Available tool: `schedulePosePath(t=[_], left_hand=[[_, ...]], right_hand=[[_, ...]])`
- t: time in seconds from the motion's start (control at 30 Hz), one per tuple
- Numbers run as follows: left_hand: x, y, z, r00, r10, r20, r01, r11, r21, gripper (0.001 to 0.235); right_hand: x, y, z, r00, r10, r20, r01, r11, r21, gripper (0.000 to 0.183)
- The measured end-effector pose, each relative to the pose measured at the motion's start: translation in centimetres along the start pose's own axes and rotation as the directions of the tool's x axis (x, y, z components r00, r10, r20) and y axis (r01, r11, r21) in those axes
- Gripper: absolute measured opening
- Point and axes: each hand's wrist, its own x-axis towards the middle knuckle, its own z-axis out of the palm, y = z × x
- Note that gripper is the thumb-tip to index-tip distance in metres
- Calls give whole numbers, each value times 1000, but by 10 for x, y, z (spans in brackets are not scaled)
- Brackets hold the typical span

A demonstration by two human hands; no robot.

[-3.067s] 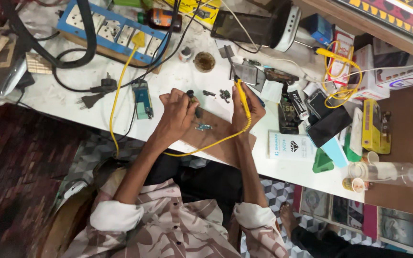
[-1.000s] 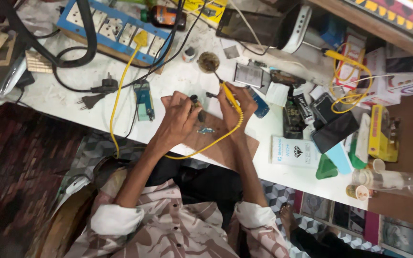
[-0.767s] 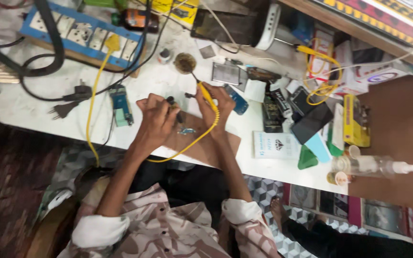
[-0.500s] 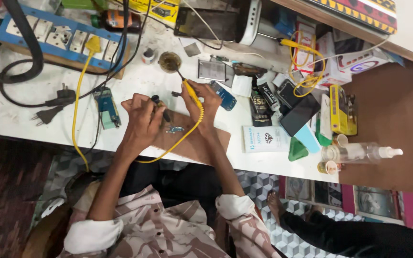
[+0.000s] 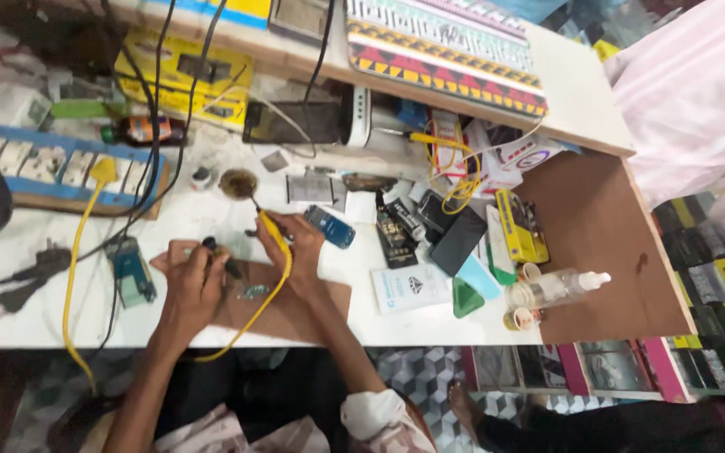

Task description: The person solders a small electronic component on a circuit board using a soldering iron and solder wire. They repeatedly apply heat and solder to specific points on the board while holding it steady with their other hand.

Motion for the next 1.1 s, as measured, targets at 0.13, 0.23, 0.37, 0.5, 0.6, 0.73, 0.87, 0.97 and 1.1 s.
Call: schedulePosePath(t=[0.13, 0.23, 0.37, 0.5, 0.6, 0.73, 0.87, 0.97, 1.1], left_hand=[[5, -22, 18, 998, -47, 52, 53, 991, -122, 11], [-8, -30, 23, 860, -424, 283, 488, 845, -218, 14], [-6, -41, 20, 951, 308, 2, -303, 936, 179, 26], [-9, -38, 23, 969, -187, 160, 228, 926, -301, 9], [3, -29, 10, 995, -93, 32, 98, 923, -373, 13], [-2, -23, 9, 964, -266, -15, 183, 701, -689, 15], [0, -31, 11, 927, -361, 101, 310, 587, -748, 15], [7, -34, 11, 956, -287, 63, 250, 683, -686, 17], [6, -30, 9, 979, -202, 21, 153, 668, -729, 18]], right_hand=[[9, 17, 0, 1000, 12, 10, -13, 999, 50, 22], [-2, 17, -2, 999, -25, 39, 25, 1000, -6, 21], [0, 17, -2, 999, 25, -32, -25, 1000, 9, 15], [-3, 14, -11, 1000, 4, -15, -2, 995, 96, 23], [10, 2, -8, 983, -164, -88, 158, 985, -67, 29], [6, -4, -11, 989, -81, -125, 79, 997, -24, 27], [-6, -8, -20, 959, 165, -231, -134, 980, 146, 32], [-28, -17, -38, 940, 227, -255, -149, 945, 290, 35], [-70, -29, -54, 900, 236, -367, -140, 953, 268, 41]])
